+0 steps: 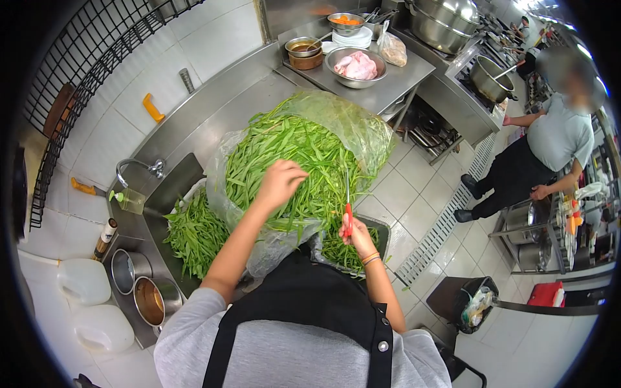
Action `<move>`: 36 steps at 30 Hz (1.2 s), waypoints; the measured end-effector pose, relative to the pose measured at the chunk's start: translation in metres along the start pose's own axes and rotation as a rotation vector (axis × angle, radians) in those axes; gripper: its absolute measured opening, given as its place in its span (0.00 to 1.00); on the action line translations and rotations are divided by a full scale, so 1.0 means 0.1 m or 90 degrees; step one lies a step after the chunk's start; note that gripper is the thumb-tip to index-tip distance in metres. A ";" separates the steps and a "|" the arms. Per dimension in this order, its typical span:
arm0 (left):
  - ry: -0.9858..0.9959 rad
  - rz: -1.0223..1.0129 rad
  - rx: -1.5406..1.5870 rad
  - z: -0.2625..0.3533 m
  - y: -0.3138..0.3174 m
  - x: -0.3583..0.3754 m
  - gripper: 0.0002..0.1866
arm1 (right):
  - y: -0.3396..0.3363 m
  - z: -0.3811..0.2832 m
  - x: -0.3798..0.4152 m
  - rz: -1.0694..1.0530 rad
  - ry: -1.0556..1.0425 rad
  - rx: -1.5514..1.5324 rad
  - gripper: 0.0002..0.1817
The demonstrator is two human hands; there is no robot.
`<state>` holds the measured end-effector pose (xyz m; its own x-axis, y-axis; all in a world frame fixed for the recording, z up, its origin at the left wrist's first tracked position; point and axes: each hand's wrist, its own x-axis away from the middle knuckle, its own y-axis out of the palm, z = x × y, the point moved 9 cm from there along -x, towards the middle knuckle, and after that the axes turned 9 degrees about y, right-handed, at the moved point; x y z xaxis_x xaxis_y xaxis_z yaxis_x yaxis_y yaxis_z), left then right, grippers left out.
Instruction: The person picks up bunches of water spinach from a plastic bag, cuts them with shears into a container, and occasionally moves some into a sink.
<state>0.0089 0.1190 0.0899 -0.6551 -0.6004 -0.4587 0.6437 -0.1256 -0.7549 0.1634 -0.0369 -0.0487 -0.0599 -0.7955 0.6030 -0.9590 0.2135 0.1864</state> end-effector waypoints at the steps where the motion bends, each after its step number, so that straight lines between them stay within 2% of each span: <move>1: 0.043 -0.028 -0.008 0.08 0.26 -0.14 0.08 | 0.02 0.03 0.06 0.003 0.000 0.002 0.24; 2: 0.049 -0.029 -0.003 0.04 0.45 -0.24 0.08 | 0.02 0.10 0.09 -0.002 0.017 -0.009 0.24; 4: 0.101 -0.104 -0.197 0.04 0.80 -0.39 0.08 | 0.04 0.22 0.17 -0.037 0.040 -0.025 0.25; 9: 0.179 -0.179 -0.158 0.31 0.85 -0.44 0.06 | 0.03 0.43 0.37 -0.101 0.099 -0.039 0.30; 12: 0.247 -0.141 -0.076 0.69 0.74 -0.31 0.05 | -0.04 0.52 0.44 -0.068 0.107 -0.090 0.30; 15: 0.248 -0.223 -0.063 0.82 0.97 -0.12 0.04 | -0.12 0.63 0.44 -0.051 0.106 -0.134 0.30; 16: 0.271 -0.201 -0.058 0.94 0.96 -0.07 0.03 | -0.14 0.62 0.49 -0.015 0.125 -0.145 0.29; 21: 0.228 -0.271 -0.045 0.90 1.25 0.22 0.01 | -0.35 0.93 0.65 0.003 0.146 -0.061 0.25; 24: 0.069 -0.273 0.071 0.67 1.26 0.19 0.04 | -0.49 1.21 0.79 0.053 0.214 0.002 0.26; 25: 0.070 -0.274 0.072 0.63 1.28 0.14 0.04 | -0.51 1.25 0.81 0.054 0.215 0.000 0.26; 27: 0.015 -0.107 0.075 0.45 1.08 -0.08 0.09 | -0.56 1.41 0.87 0.077 0.281 -0.083 0.28; 31: 0.010 -0.096 -0.015 0.24 1.09 -0.46 0.11 | -0.56 1.43 0.84 0.074 0.279 -0.069 0.29; 33: 0.040 -0.204 -0.094 0.14 1.31 -0.55 0.12 | -0.47 1.24 0.80 0.051 0.227 -0.059 0.29; 34: 0.038 -0.219 -0.116 0.12 1.35 -0.58 0.08 | -0.41 1.11 0.81 0.023 0.211 -0.040 0.29; 36: 0.061 -0.217 -0.097 0.13 1.32 -0.60 0.07 | -0.35 1.03 0.79 0.019 0.197 -0.050 0.29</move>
<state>0.1385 0.1287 0.0241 -0.8599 -0.4670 -0.2063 0.3215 -0.1815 -0.9294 0.1639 -0.1656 -0.0876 0.0116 -0.5808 0.8140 -0.9332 0.2861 0.2174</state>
